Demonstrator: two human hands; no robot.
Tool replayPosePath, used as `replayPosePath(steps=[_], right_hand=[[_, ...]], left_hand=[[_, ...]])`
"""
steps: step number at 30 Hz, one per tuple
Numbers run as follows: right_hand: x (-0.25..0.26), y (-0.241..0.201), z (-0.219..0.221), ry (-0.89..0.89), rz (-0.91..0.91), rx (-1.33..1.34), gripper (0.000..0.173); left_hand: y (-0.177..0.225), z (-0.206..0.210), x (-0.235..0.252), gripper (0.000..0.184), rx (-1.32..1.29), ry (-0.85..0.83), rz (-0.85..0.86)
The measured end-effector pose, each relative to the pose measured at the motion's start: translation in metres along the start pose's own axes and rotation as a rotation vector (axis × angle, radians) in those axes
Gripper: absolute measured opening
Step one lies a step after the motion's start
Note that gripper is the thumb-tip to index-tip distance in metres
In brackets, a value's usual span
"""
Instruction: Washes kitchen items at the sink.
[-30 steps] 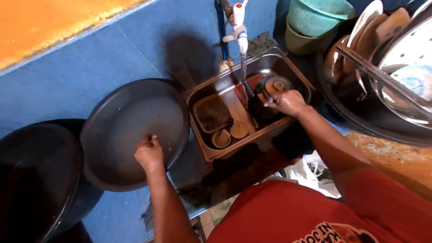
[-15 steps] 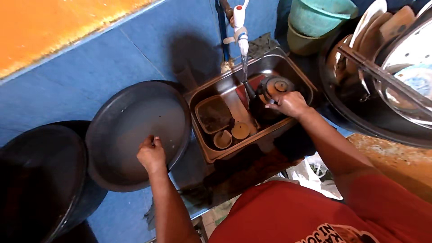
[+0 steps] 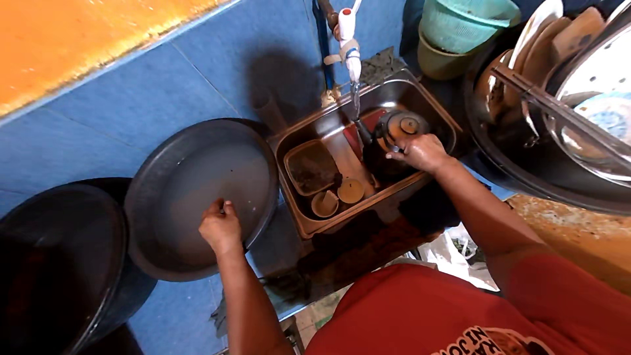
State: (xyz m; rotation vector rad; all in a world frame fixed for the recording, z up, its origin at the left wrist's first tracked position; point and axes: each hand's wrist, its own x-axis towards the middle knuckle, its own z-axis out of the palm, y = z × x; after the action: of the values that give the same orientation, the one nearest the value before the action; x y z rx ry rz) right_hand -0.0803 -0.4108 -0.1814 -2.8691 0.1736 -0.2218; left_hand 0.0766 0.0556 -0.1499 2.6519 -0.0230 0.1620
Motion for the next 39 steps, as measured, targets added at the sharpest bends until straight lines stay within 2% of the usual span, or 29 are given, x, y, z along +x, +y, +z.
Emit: replayPosePath(steps=[39], right_hand=[[0.0021, -0.0007, -0.0028, -0.040, 0.048, 0.015, 0.050]], left_hand=[[0.0009, 0.0001, -0.0014, 0.041, 0.013, 0.010, 0.015]])
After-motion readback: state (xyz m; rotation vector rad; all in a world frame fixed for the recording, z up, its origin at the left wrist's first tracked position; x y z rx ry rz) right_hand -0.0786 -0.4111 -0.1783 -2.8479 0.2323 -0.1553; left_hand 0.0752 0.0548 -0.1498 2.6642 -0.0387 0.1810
